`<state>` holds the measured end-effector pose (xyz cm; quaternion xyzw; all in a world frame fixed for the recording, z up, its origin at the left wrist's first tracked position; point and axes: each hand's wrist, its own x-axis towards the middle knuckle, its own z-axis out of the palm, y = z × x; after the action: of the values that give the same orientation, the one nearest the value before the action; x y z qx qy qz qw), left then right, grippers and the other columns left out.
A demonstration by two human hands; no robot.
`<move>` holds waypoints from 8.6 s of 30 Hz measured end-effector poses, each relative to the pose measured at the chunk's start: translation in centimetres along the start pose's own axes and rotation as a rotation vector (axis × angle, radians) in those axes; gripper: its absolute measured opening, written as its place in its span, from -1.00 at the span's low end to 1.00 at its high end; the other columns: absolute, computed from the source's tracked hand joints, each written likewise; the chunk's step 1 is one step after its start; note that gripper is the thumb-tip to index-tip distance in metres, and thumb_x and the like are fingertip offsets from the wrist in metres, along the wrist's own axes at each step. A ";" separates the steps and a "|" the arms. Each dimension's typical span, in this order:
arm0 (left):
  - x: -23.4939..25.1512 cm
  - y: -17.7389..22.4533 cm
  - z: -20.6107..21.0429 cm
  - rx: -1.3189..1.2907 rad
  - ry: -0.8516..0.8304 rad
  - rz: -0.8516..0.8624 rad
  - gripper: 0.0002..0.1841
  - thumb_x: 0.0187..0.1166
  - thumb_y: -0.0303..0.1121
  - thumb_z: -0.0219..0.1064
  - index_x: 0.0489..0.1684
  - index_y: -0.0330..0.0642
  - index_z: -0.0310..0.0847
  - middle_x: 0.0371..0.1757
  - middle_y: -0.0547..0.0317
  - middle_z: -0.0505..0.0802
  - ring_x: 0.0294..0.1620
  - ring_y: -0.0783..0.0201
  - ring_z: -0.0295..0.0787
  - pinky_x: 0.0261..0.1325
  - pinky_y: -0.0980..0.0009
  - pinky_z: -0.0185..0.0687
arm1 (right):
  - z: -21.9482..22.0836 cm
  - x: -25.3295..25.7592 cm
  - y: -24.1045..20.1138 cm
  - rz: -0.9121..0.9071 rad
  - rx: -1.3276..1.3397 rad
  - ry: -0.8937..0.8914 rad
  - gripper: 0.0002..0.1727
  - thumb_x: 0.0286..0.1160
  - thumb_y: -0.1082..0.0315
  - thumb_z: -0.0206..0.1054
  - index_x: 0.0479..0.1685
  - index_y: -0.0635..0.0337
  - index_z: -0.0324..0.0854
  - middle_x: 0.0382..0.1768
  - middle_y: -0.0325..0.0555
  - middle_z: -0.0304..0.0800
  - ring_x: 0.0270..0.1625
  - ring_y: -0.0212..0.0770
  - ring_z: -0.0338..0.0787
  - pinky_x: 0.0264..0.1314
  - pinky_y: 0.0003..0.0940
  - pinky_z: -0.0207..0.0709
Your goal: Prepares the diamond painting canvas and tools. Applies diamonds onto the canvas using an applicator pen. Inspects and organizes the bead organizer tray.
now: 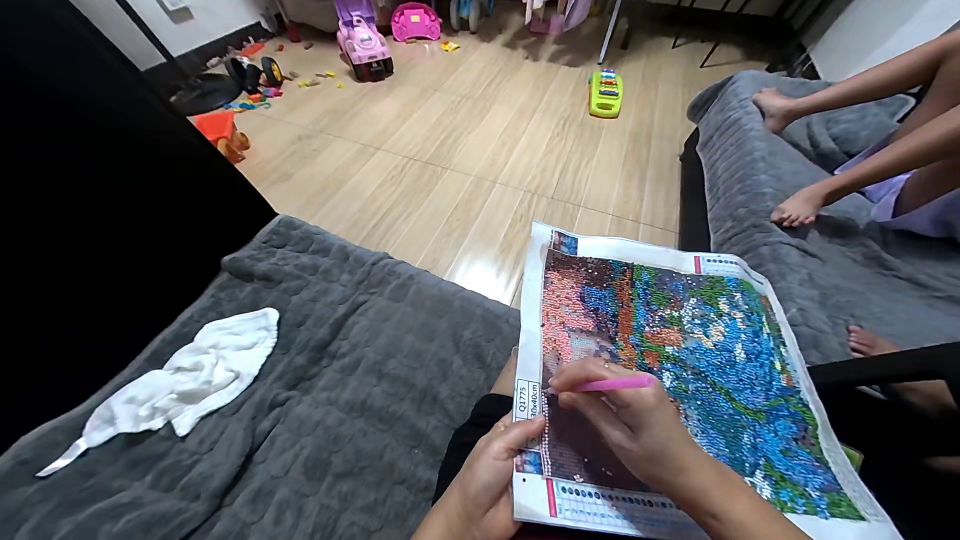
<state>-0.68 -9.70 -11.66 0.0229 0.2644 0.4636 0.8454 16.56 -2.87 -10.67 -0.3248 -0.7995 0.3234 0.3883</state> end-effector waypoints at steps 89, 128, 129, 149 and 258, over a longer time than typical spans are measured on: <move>-0.9 0.2 -1.4 -0.183 0.012 -0.016 -0.76 0.61 -0.44 0.10 0.10 -0.23 0.61 0.07 -0.16 0.89 0.12 0.00 0.91 0.28 0.09 0.79 | 0.3 -4.4 -1.6 0.249 0.118 0.195 -0.76 0.65 0.27 0.27 -0.16 0.25 0.77 -0.22 -0.27 0.88 -0.24 -0.58 0.84 -0.14 -0.65 0.77; -1.1 -0.4 -2.5 -0.087 -0.065 0.035 -0.62 0.33 -0.79 0.13 0.02 -0.24 0.65 0.04 -0.11 0.92 0.11 0.05 0.92 0.30 0.10 0.77 | 0.6 -3.4 -1.5 0.293 -0.018 0.135 -0.75 0.61 0.26 0.23 -0.22 0.21 0.75 -0.35 -0.31 0.84 -0.35 -0.62 0.80 -0.25 -0.72 0.70; -1.1 -0.3 -2.5 -0.081 -0.059 0.035 -0.62 0.33 -0.79 0.13 0.02 -0.23 0.64 0.04 -0.11 0.92 0.10 0.05 0.92 0.29 0.10 0.78 | 0.5 -3.3 -1.5 0.303 -0.016 0.133 -0.76 0.61 0.26 0.23 -0.23 0.21 0.75 -0.35 -0.32 0.84 -0.35 -0.62 0.80 -0.25 -0.71 0.71; -1.1 -0.3 -2.1 -0.082 -0.026 0.028 -0.61 0.32 -0.81 0.09 0.03 -0.24 0.59 0.03 -0.10 0.92 0.09 0.04 0.92 0.28 0.08 0.79 | 0.2 -3.2 -1.9 0.408 0.111 0.038 -0.77 0.62 0.28 0.20 -0.23 0.19 0.72 -0.40 -0.37 0.82 -0.40 -0.59 0.81 -0.31 -0.66 0.73; 0.0 0.1 -2.0 -0.114 0.037 -0.042 -0.71 0.72 -0.50 -0.10 0.04 -0.23 0.60 0.01 -0.12 0.91 0.06 0.06 0.93 0.22 0.16 0.82 | -0.3 -6.0 -1.0 0.285 0.038 0.200 -0.72 0.67 0.21 0.24 -0.22 0.23 0.75 -0.31 -0.30 0.85 -0.30 -0.64 0.80 -0.23 -0.72 0.72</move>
<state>-1.68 -10.02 -13.40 -0.0395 0.2536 0.4606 0.8497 19.45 -7.96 -12.17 -0.4579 -0.6965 0.3564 0.4221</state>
